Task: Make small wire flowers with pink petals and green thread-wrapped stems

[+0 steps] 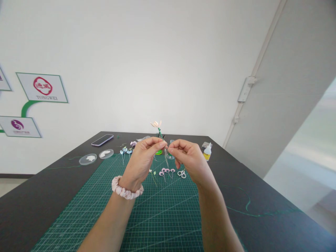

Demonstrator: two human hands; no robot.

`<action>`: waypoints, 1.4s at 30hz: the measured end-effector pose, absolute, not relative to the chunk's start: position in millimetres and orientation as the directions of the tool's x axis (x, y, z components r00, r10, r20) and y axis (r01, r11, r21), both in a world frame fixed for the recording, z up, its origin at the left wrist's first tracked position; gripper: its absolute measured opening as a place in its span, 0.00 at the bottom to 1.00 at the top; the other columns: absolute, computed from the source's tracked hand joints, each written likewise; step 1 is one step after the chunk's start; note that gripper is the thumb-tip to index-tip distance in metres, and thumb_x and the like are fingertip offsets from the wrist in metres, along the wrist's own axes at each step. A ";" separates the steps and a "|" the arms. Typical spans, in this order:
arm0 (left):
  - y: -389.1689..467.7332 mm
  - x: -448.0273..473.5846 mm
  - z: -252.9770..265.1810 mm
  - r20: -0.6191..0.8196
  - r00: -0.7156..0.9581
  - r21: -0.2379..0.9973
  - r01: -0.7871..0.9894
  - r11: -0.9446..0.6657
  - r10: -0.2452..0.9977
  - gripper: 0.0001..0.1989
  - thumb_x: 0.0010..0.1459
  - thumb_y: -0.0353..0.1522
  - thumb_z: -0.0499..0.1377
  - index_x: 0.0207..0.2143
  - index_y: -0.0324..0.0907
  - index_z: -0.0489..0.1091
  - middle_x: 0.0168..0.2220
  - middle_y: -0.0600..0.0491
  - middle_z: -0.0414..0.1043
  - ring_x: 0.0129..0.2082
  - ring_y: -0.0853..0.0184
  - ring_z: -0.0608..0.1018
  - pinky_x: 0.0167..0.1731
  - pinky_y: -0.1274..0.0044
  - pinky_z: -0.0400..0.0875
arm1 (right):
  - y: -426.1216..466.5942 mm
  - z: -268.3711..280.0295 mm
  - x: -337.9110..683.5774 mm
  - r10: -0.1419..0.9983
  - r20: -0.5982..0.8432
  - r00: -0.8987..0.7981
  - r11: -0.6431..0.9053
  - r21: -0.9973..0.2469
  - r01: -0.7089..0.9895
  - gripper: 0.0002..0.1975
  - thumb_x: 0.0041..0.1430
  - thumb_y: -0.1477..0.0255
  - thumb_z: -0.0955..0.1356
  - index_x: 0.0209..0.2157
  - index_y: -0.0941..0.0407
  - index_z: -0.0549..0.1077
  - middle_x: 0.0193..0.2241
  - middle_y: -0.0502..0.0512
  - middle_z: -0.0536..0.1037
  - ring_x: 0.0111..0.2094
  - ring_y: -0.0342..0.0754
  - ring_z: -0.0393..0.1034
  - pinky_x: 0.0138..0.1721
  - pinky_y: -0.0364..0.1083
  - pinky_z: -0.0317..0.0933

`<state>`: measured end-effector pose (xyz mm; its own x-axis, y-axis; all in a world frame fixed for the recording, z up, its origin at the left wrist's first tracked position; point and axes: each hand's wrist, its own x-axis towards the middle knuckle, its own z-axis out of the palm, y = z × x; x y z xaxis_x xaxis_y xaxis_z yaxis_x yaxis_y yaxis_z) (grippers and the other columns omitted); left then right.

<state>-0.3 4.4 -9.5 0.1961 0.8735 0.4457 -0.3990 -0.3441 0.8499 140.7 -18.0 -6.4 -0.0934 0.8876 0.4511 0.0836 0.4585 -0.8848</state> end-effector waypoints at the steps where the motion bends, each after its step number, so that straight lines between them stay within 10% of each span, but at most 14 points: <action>1: 4.4 -0.3 -9.8 0.447 0.196 0.849 -0.400 -0.345 0.873 0.03 0.46 0.32 0.66 0.23 0.43 0.76 0.24 0.56 0.73 0.30 0.70 0.71 0.39 0.76 0.64 | -17.9 -6.6 140.7 0.887 0.452 -0.093 0.460 -0.884 0.081 0.08 0.50 0.67 0.68 0.24 0.57 0.70 0.18 0.44 0.67 0.14 0.36 0.57 0.15 0.40 0.51; 42: 4.5 -1.2 -9.7 0.417 0.358 0.860 -0.453 -0.235 0.835 0.06 0.49 0.33 0.65 0.22 0.42 0.76 0.33 0.53 0.71 0.35 0.68 0.68 0.42 0.74 0.62 | -17.8 -7.4 141.5 0.891 0.443 -0.099 0.449 -0.892 0.056 0.09 0.49 0.65 0.70 0.26 0.57 0.71 0.18 0.44 0.67 0.14 0.36 0.57 0.16 0.40 0.52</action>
<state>-1.2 4.5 -9.7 0.3583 0.8353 0.4169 -0.4535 -0.2346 0.8598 141.5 -17.8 -7.4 -0.0988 0.8911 0.4429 0.0562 0.4494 -0.8916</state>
